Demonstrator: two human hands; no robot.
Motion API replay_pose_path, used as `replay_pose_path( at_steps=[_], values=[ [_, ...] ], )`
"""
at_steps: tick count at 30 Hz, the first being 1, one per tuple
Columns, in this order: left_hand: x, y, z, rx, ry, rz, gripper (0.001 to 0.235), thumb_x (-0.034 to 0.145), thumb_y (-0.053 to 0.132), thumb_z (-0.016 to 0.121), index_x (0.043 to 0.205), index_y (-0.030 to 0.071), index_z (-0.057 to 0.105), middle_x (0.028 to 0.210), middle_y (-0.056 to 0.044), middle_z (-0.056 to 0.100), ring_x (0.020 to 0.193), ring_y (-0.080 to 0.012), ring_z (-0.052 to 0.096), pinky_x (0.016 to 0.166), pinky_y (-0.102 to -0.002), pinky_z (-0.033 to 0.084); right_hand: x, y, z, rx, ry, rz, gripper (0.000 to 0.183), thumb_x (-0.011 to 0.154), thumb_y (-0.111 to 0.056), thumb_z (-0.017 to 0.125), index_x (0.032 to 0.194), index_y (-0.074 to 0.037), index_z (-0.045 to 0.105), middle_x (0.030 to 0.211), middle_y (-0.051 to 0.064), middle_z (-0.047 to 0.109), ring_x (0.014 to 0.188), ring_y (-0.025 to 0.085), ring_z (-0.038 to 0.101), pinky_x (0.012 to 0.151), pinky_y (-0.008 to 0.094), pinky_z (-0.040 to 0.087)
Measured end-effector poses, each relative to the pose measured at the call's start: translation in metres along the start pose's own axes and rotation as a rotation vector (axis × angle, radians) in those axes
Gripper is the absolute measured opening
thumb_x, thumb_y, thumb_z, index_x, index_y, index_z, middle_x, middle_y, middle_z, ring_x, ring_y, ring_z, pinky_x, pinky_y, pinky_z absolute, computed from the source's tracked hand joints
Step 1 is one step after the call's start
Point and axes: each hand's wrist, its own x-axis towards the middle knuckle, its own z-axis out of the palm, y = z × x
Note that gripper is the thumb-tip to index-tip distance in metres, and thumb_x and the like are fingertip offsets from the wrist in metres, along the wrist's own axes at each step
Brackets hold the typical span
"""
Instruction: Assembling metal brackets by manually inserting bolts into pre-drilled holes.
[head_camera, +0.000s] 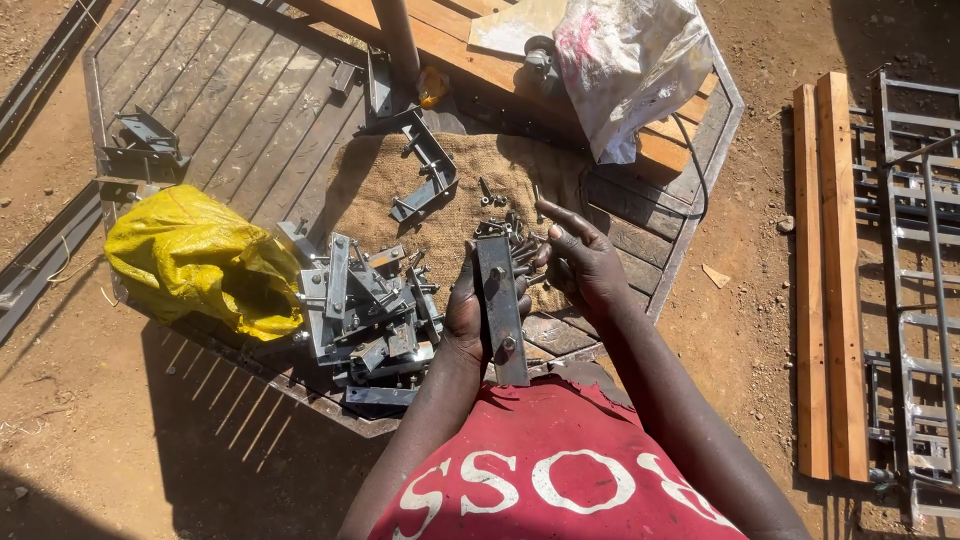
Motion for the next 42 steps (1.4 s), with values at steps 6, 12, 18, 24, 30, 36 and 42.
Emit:
replay_pose_path(
  at_steps=[6,12,18,24,30,36,42],
  values=[
    [0.013,-0.004,-0.013,-0.102,-0.057,-0.024,0.041,0.102,0.052,0.055,0.093,0.014,0.069,0.073,-0.001,0.054,0.058,-0.0171,0.047,0.050,-0.027,0.032,-0.002,-0.014,0.019,-0.026,0.004,0.007,0.046,0.098,-0.018,0.065,0.142,-0.007,0.058,0.095,0.024,0.075,0.036,0.004,0.039,0.036,0.017,0.033],
    [0.020,0.002,-0.034,-0.092,0.115,0.093,0.039,0.099,0.051,0.061,0.091,0.013,0.068,0.081,-0.004,0.063,0.066,-0.0196,0.057,0.055,-0.028,0.038,-0.009,-0.014,0.006,-0.362,-0.033,-0.028,0.025,0.099,-0.020,0.067,0.119,-0.005,0.071,0.093,0.018,0.068,0.060,0.015,0.058,0.055,0.025,0.049],
    [0.029,0.022,-0.060,-0.016,0.209,0.231,0.042,0.097,0.055,0.058,0.084,0.016,0.066,0.074,-0.004,0.063,0.064,-0.0235,0.058,0.054,-0.032,0.041,-0.041,-0.039,0.040,-0.713,-0.347,0.234,0.031,0.100,-0.018,0.061,0.128,-0.006,0.063,0.115,0.022,0.070,0.085,0.031,0.073,0.078,0.045,0.062],
    [0.044,0.028,-0.112,0.057,0.334,0.234,0.047,0.095,0.063,0.054,0.086,0.020,0.071,0.077,-0.012,0.070,0.066,-0.0323,0.069,0.057,-0.041,0.054,-0.029,-0.013,0.034,-0.547,-0.334,0.308,0.032,0.103,-0.025,0.057,0.125,-0.004,0.064,0.118,0.015,0.062,0.088,0.021,0.067,0.078,0.040,0.064],
    [0.041,0.033,-0.105,0.086,0.483,0.272,0.052,0.097,0.062,0.049,0.088,0.016,0.070,0.078,-0.014,0.071,0.067,-0.0290,0.069,0.061,-0.041,0.057,-0.018,0.017,0.019,-0.461,-0.377,0.327,0.025,0.100,-0.014,0.063,0.117,0.004,0.068,0.093,0.019,0.073,0.080,0.025,0.075,0.075,0.040,0.066],
    [0.028,0.027,-0.099,0.114,0.680,0.209,0.042,0.097,0.055,0.056,0.090,0.015,0.068,0.080,-0.010,0.070,0.064,-0.0251,0.066,0.061,-0.036,0.056,-0.015,0.029,0.028,-0.395,-0.320,0.313,0.021,0.092,0.001,0.070,0.111,0.009,0.069,0.089,0.018,0.074,0.085,0.021,0.075,0.084,0.039,0.065],
    [0.029,0.018,-0.184,0.173,0.855,0.005,0.032,0.097,0.047,0.058,0.084,0.018,0.061,0.069,-0.008,0.065,0.056,-0.0230,0.059,0.050,-0.030,0.048,0.015,0.048,0.013,-0.358,-0.134,0.270,0.022,0.090,-0.001,0.074,0.110,0.007,0.067,0.089,0.021,0.075,0.084,0.027,0.076,0.079,0.044,0.066]
  ],
)
